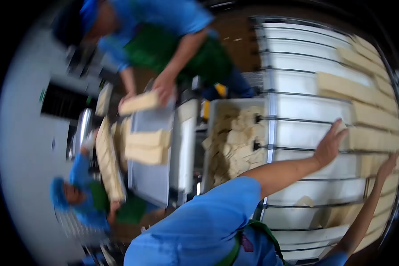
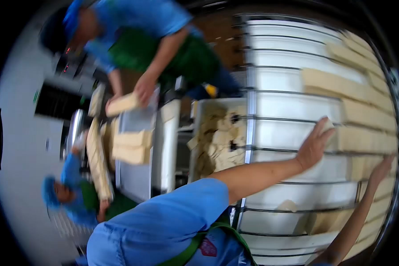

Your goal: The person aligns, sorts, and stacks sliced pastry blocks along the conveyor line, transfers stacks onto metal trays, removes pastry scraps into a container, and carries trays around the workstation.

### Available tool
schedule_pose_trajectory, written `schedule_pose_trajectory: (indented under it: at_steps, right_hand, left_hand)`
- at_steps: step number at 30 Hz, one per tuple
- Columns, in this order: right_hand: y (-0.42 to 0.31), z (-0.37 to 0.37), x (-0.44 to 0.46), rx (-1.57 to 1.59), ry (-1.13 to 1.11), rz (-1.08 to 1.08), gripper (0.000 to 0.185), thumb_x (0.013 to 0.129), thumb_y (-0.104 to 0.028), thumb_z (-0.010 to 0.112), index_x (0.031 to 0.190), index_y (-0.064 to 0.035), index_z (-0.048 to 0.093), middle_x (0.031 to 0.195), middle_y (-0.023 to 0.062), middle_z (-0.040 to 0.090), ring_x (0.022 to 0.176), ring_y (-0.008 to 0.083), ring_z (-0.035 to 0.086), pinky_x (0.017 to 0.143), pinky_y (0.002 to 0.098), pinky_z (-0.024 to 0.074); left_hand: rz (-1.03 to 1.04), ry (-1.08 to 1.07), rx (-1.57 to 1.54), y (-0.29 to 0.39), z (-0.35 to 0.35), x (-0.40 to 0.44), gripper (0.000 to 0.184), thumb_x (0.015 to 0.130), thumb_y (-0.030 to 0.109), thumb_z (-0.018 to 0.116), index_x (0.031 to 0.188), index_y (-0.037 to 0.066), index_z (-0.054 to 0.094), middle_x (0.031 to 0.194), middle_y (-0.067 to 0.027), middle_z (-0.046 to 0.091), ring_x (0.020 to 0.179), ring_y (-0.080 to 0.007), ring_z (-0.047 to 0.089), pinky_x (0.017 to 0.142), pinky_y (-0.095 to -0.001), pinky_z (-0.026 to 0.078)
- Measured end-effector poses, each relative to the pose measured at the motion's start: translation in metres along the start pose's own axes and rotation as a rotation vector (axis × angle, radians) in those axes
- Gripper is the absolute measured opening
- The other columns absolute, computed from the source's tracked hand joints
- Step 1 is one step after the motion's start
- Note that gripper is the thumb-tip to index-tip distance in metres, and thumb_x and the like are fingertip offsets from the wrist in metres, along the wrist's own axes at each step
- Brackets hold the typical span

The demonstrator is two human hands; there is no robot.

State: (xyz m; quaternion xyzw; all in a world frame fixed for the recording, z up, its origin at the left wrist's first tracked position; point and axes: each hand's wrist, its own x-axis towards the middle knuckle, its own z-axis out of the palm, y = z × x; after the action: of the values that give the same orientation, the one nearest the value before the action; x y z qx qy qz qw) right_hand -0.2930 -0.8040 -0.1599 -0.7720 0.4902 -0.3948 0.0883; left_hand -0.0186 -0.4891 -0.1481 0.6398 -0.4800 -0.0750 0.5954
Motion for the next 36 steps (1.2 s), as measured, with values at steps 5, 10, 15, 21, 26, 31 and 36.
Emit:
schedule_pose_trajectory:
  at_steps: [5,10,15,21,26,31,36]
  right_hand:
    - [-0.256,-0.067,-0.197,0.333,-0.548,-0.042,0.04,0.095,-0.013,0.039,0.135,-0.0051,0.039,0.142,0.0125,0.036,0.133,0.0236,0.03,0.109,0.0387,0.0236]
    - [-0.431,-0.053,-0.338,0.624,-1.0,0.023,0.03,0.087,-0.007,0.057,0.116,-0.001,0.054,0.105,0.0094,0.061,0.096,0.0177,0.058,0.084,0.0307,0.0448]
    - [-0.591,0.018,-0.453,0.923,-1.329,0.015,0.03,0.082,-0.009,0.066,0.107,0.0005,0.054,0.082,0.0084,0.063,0.074,0.014,0.06,0.067,0.0258,0.0479]
    - [-0.708,0.077,-0.525,0.648,-1.286,-0.103,0.044,0.08,-0.017,0.068,0.112,0.0028,0.046,0.077,0.0152,0.064,0.067,0.0244,0.062,0.063,0.0336,0.0488]
    - [-0.705,0.091,-0.535,0.587,-1.278,-0.021,0.05,0.079,-0.007,0.065,0.12,0.002,0.038,0.072,0.0126,0.061,0.065,0.0228,0.061,0.06,0.0332,0.0482]
    - [-0.727,0.046,-0.504,0.251,-1.233,-0.087,0.053,0.076,-0.012,0.066,0.12,-0.0001,0.039,0.091,0.0172,0.061,0.081,0.0292,0.06,0.071,0.0381,0.047]
    - [-0.745,0.018,-0.524,-0.084,-1.124,-0.631,0.099,0.065,-0.039,0.077,0.141,-0.0055,0.025,0.113,0.0234,0.051,0.102,0.0364,0.051,0.089,0.0431,0.0407]
  left_hand:
    - [-0.336,0.304,-0.196,0.052,-0.111,-0.088,0.055,0.072,-0.014,0.039,0.124,0.005,0.047,0.14,-0.0207,0.024,0.129,-0.0382,0.031,0.106,-0.0405,0.028]
    - [-0.329,0.372,0.292,0.08,-0.267,-0.186,0.055,0.076,-0.001,0.049,0.13,0.004,0.042,0.134,-0.0234,0.026,0.125,-0.0398,0.028,0.106,-0.0461,0.022]
    - [-0.467,0.72,0.603,0.072,-0.424,-0.303,0.046,0.08,0.005,0.053,0.123,-0.003,0.04,0.123,-0.0194,0.041,0.115,-0.0332,0.038,0.102,-0.0406,0.028]
    - [-0.745,0.93,1.011,0.044,-0.625,-0.418,0.047,0.086,0.012,0.049,0.128,-0.006,0.037,0.125,-0.0261,0.043,0.118,-0.0395,0.037,0.102,-0.045,0.027]
    - [-0.837,0.747,1.01,-0.012,-0.737,-0.449,0.049,0.089,0.018,0.043,0.13,-0.008,0.035,0.126,-0.0304,0.043,0.121,-0.0439,0.035,0.104,-0.0487,0.023]
    - [-1.005,0.469,1.117,-0.035,-0.76,-0.429,0.051,0.09,0.029,0.043,0.134,0.003,0.039,0.122,-0.0366,0.042,0.117,-0.0478,0.033,0.104,-0.0508,0.022]
    - [-1.002,0.254,1.096,-0.026,-0.74,-0.413,0.069,0.086,0.05,0.048,0.138,0.008,0.032,0.125,-0.0367,0.037,0.113,-0.0482,0.037,0.101,-0.0502,0.029]
